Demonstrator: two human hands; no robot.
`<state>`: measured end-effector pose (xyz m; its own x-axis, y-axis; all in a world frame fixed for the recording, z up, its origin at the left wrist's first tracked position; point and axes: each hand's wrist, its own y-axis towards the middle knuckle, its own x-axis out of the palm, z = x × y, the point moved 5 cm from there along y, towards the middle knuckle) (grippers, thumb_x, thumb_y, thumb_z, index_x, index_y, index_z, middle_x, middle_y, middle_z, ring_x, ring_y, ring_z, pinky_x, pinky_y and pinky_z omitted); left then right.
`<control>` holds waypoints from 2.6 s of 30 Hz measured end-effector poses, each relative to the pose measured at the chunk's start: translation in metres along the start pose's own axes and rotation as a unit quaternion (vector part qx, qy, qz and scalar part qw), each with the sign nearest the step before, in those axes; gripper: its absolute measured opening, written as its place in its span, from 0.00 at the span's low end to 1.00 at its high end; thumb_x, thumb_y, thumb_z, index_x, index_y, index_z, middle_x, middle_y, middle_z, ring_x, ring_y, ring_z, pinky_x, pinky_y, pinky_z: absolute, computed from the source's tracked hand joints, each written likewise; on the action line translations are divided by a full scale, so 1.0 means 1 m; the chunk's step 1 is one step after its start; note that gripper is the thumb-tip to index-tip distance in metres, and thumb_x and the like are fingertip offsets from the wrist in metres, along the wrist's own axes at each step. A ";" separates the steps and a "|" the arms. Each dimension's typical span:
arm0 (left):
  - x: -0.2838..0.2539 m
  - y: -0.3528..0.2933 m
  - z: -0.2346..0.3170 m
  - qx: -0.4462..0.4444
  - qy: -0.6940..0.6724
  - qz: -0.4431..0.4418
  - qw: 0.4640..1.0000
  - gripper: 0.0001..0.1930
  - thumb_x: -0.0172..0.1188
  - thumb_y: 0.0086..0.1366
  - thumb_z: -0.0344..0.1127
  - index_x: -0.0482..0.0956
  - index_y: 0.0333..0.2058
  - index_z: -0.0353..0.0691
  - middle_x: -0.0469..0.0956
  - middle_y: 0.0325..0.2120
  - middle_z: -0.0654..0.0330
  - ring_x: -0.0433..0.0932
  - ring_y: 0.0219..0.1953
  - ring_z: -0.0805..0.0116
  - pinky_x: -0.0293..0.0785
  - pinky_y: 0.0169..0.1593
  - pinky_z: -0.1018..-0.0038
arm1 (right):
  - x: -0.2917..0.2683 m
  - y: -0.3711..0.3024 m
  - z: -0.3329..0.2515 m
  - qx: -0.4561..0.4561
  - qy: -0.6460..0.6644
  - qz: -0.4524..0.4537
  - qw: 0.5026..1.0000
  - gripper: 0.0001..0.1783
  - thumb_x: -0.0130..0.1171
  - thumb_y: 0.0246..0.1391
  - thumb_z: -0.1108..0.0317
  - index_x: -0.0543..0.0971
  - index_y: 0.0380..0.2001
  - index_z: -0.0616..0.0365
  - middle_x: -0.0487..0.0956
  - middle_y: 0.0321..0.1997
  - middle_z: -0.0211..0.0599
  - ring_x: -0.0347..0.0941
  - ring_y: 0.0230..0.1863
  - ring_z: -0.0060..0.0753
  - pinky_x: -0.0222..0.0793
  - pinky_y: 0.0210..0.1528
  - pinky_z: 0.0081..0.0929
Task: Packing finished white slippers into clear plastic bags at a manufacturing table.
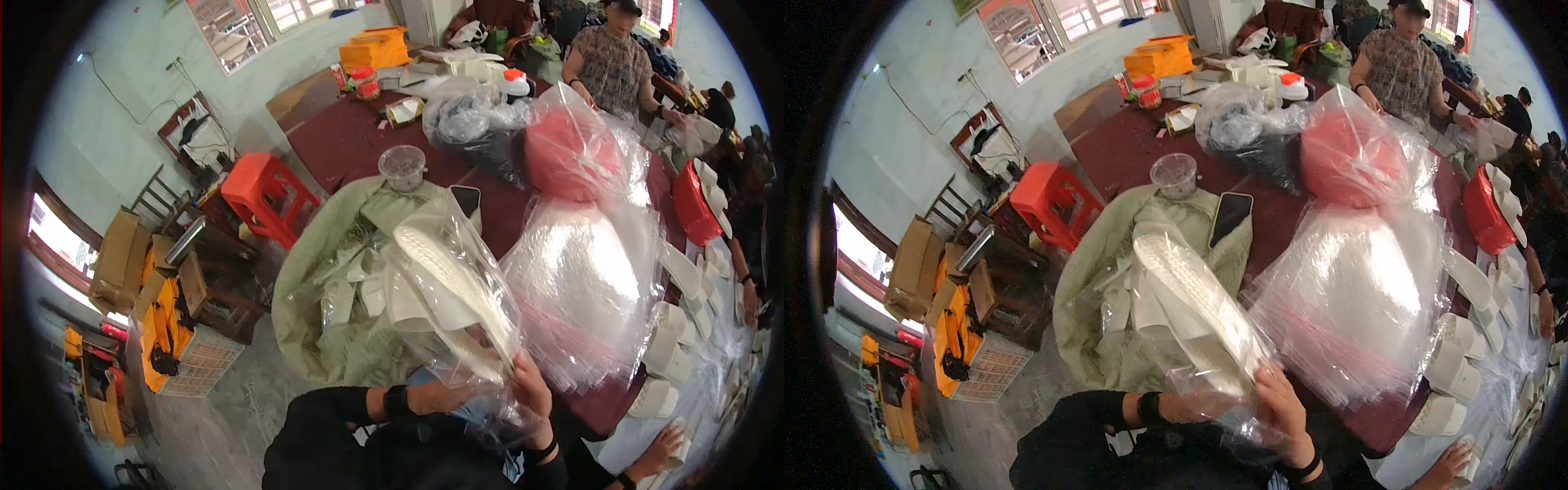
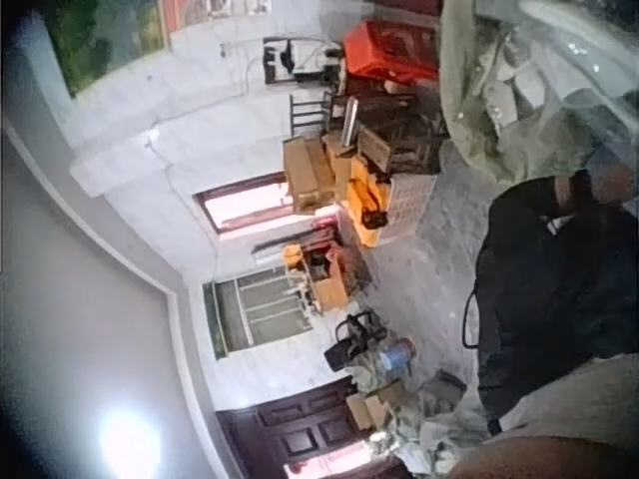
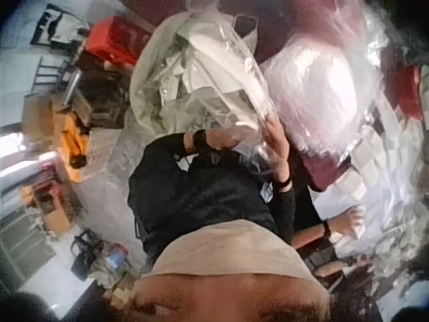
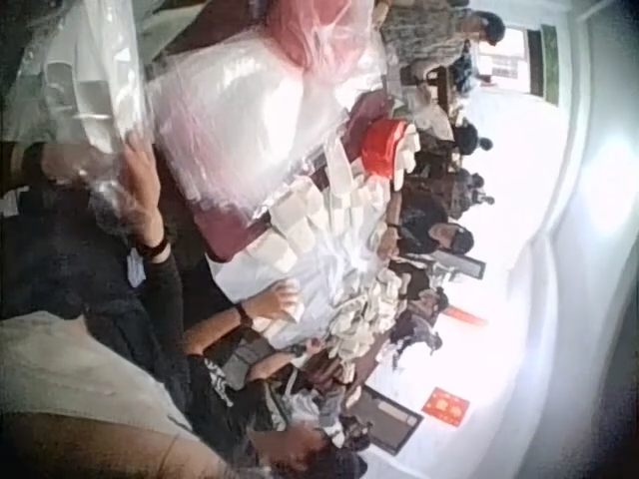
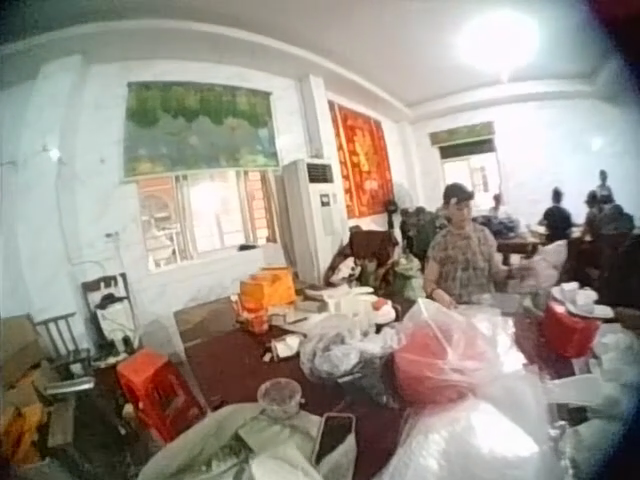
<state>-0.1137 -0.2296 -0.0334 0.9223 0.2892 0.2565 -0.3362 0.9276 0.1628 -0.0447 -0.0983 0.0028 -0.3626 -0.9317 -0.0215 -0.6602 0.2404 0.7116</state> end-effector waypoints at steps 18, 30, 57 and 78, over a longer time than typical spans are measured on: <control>-0.287 -0.116 -0.100 -0.177 -0.429 0.433 0.773 0.06 0.51 0.61 0.33 0.71 0.37 0.44 0.69 0.26 0.65 0.67 0.26 0.71 0.65 0.26 0.73 | -0.014 -0.020 0.001 0.212 -0.285 -0.318 0.879 0.22 0.58 0.44 0.71 0.72 0.46 0.58 0.76 0.45 0.40 0.71 0.45 0.45 0.64 0.50 0.36; -0.327 -0.075 -0.087 -0.301 -0.174 0.521 0.780 0.53 0.31 0.48 0.80 0.57 0.58 0.37 0.65 0.52 0.48 0.68 0.44 0.51 0.66 0.41 0.61 | -0.018 -0.029 -0.002 0.205 -0.233 -0.254 0.916 0.20 0.54 0.46 0.76 0.72 0.46 0.61 0.74 0.35 0.47 0.68 0.41 0.50 0.65 0.46 0.37; -0.068 0.064 0.059 -0.173 0.678 0.242 0.672 0.14 0.58 0.54 0.42 0.74 0.30 0.35 0.73 0.32 0.47 0.71 0.38 0.47 0.65 0.40 0.58 | -0.122 -0.023 -0.014 0.200 -0.403 0.053 0.891 0.21 0.56 0.46 0.77 0.72 0.47 0.58 0.74 0.44 0.42 0.70 0.44 0.45 0.66 0.46 0.35; -0.018 0.157 -0.056 0.042 0.733 0.022 0.679 0.24 0.53 0.59 0.43 0.67 0.56 0.55 0.57 0.60 0.52 0.49 0.62 0.41 0.41 0.61 0.44 | -0.331 -0.128 0.002 0.368 -0.672 0.342 0.544 0.21 0.60 0.46 0.63 0.73 0.44 0.56 0.72 0.46 0.43 0.66 0.48 0.48 0.59 0.51 0.45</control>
<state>-0.1719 -0.0756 -0.0661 0.0897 0.2976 -0.9505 -0.3224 0.9116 0.2550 0.1582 0.1802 -0.0827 -0.5158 0.3668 -0.7742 0.0271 0.9102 0.4132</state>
